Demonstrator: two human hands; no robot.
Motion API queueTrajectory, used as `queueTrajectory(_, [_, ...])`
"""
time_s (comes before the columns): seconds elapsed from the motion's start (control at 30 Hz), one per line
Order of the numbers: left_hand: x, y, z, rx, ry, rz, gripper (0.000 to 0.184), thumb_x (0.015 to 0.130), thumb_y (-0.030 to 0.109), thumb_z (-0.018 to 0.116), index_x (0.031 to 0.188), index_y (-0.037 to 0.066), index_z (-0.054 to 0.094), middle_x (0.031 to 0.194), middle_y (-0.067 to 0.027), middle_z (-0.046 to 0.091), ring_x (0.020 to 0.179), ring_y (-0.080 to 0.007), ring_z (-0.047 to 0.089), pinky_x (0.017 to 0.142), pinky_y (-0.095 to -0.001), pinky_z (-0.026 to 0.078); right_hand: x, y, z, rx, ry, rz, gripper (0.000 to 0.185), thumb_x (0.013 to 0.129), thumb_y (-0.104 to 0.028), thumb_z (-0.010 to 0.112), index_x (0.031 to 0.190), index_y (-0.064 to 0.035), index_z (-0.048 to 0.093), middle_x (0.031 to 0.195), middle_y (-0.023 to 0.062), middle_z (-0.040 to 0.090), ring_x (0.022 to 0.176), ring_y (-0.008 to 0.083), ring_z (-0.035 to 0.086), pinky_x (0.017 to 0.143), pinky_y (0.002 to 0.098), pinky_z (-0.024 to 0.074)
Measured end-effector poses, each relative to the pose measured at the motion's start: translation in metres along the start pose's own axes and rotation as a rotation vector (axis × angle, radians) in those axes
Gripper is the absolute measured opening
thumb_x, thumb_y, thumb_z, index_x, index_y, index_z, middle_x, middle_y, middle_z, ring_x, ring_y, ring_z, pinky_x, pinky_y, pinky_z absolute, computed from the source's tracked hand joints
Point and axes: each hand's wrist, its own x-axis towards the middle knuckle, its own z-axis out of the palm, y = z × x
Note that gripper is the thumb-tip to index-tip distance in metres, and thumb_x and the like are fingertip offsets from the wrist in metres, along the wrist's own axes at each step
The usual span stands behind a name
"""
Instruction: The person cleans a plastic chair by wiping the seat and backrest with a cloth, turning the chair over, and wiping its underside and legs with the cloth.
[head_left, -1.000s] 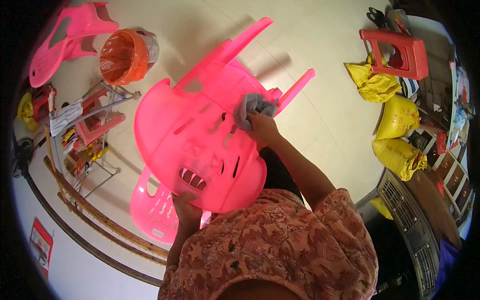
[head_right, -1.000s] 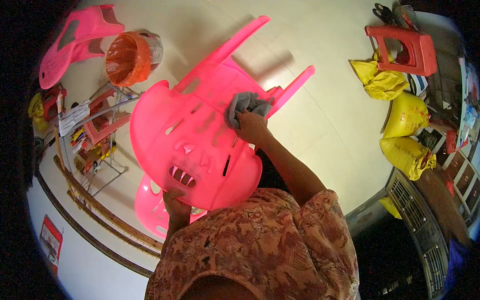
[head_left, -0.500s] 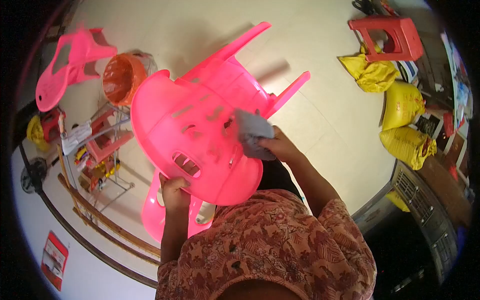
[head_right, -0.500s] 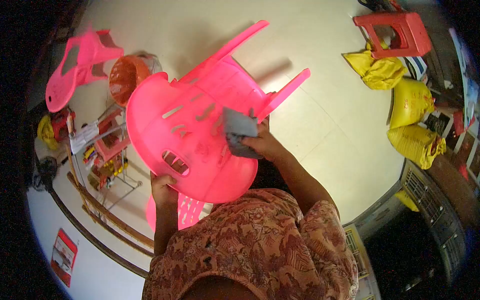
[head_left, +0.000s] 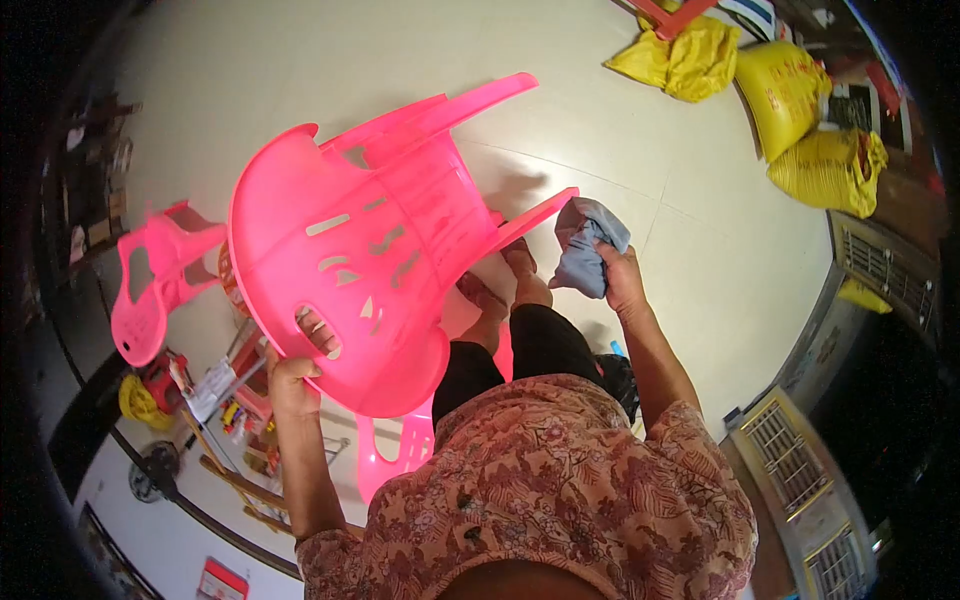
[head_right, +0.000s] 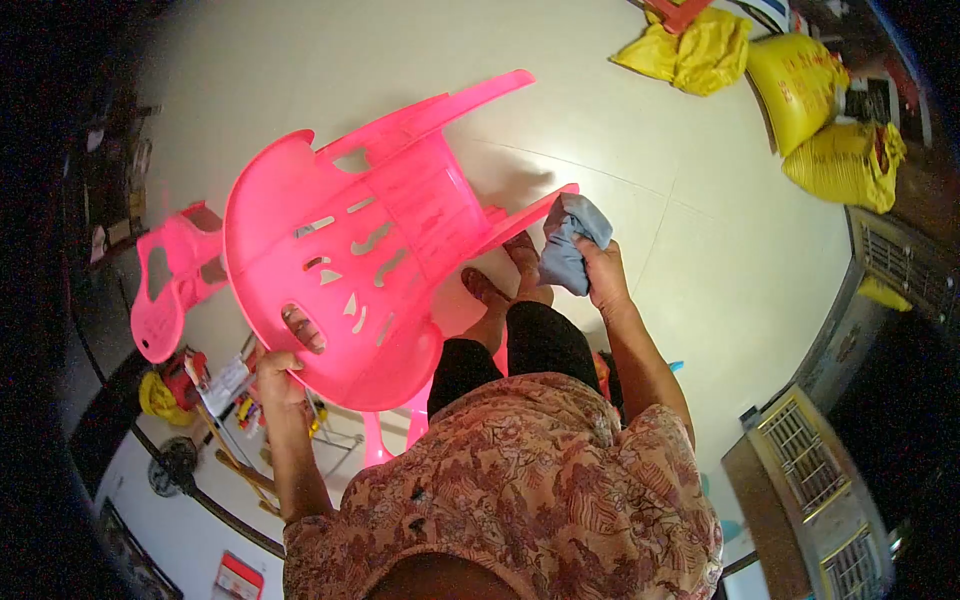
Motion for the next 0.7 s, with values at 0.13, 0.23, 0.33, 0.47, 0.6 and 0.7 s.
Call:
queueTrajectory(0.13, [0.027, 0.019, 0.001, -0.082, -0.290, -0.057, 0.074, 0.044, -0.006, 0.045, 0.119, -0.001, 0.050, 0.102, -0.0112, 0.057, 0.086, -0.0272, 0.057, 0.072, -0.0346, 0.049, -0.010, 0.020, -0.025, -0.046, 0.100, 0.014, 0.023, 0.085, -0.014, 0.062, 0.102, 0.0016, 0.064, 0.089, 0.0058, 0.066, 0.078, 0.0153, 0.062, 0.072, 0.0303, 0.0503])
queueTrajectory(0.23, [0.040, 0.035, 0.002, 0.032, -0.213, -0.064, 0.076, 0.043, -0.006, 0.044, 0.118, 0.001, 0.050, 0.097, -0.0091, 0.055, 0.084, -0.0268, 0.056, 0.073, -0.0347, 0.048, -0.026, 0.033, -0.029, -0.003, 0.162, 0.026, 0.024, 0.085, -0.014, 0.062, 0.101, 0.0029, 0.064, 0.088, 0.0067, 0.066, 0.078, 0.0158, 0.062, 0.072, 0.0302, 0.0498])
queueTrajectory(0.33, [0.060, 0.041, -0.021, 0.102, -0.226, -0.041, 0.075, 0.042, -0.006, 0.044, 0.117, 0.000, 0.050, 0.094, -0.0093, 0.053, 0.080, -0.0261, 0.055, 0.069, -0.0334, 0.048, -0.048, 0.056, -0.023, -0.006, 0.227, -0.001, 0.024, 0.085, -0.015, 0.063, 0.102, 0.0024, 0.064, 0.089, 0.0073, 0.066, 0.078, 0.0160, 0.062, 0.073, 0.0300, 0.0496])
queueTrajectory(0.47, [0.083, 0.047, -0.038, 0.091, -0.398, -0.042, 0.074, 0.045, -0.005, 0.042, 0.118, -0.004, 0.048, 0.102, -0.0143, 0.057, 0.085, -0.0288, 0.059, 0.068, -0.0349, 0.049, -0.079, 0.087, -0.012, -0.002, 0.316, -0.083, 0.025, 0.084, -0.015, 0.063, 0.102, 0.0027, 0.064, 0.090, 0.0077, 0.066, 0.078, 0.0161, 0.061, 0.073, 0.0297, 0.0494])
queueTrajectory(0.6, [0.110, 0.046, -0.036, 0.129, -0.449, -0.019, 0.075, 0.048, -0.005, 0.040, 0.122, -0.006, 0.046, 0.111, -0.0202, 0.057, 0.088, -0.0314, 0.061, 0.068, -0.0373, 0.050, -0.087, 0.116, 0.003, -0.131, 0.346, -0.081, 0.028, 0.085, -0.014, 0.062, 0.109, 0.0012, 0.063, 0.096, 0.0057, 0.065, 0.087, 0.0154, 0.061, 0.080, 0.0291, 0.0478])
queueTrajectory(0.7, [0.109, 0.050, -0.035, 0.132, -0.468, 0.019, 0.076, 0.050, -0.006, 0.040, 0.126, -0.007, 0.043, 0.115, -0.0229, 0.057, 0.089, -0.0322, 0.061, 0.072, -0.0376, 0.052, -0.082, 0.140, 0.028, -0.151, 0.325, -0.110, 0.026, 0.085, -0.015, 0.064, 0.106, 0.0008, 0.065, 0.092, 0.0040, 0.066, 0.084, 0.0134, 0.060, 0.077, 0.0273, 0.0467])
